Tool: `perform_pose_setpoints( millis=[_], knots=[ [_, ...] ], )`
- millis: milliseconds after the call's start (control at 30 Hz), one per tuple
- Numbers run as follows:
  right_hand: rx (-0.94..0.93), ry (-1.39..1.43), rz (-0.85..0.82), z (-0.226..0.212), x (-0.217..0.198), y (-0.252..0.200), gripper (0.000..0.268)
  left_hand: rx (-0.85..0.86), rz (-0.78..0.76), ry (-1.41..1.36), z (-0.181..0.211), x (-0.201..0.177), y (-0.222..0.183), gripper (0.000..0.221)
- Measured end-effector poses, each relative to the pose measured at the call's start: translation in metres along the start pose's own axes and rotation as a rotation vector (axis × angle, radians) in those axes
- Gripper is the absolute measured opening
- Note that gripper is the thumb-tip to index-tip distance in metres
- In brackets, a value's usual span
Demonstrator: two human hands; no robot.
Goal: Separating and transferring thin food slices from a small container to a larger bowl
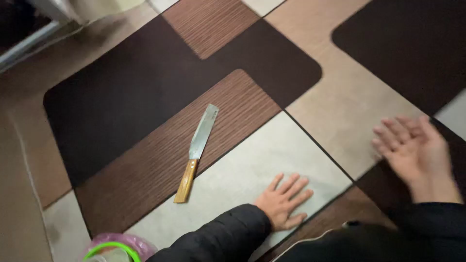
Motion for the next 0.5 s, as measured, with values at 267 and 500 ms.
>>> perform_pose_setpoints(
  millis=[267,500],
  knots=[
    [0.197,0.024,-0.293,0.077,0.144,0.039,0.041,-0.101,-0.026,0.126,-0.007,0.017,-0.003,0.072],
    [0.172,-0.185,-0.579,0.071,0.224,-0.095,0.048,-0.3,0.008,0.491,-0.006,0.071,-0.022,0.063]
  ],
)
Point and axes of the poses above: each hand's wrist, its own y-axis towards the middle knuckle, its own x-axis out of the palm, z = x × y, the point moved 3 cm from there along y, towards the middle knuckle, and after that the axes turned 8 degrees about -z, right-handed, at the moved point
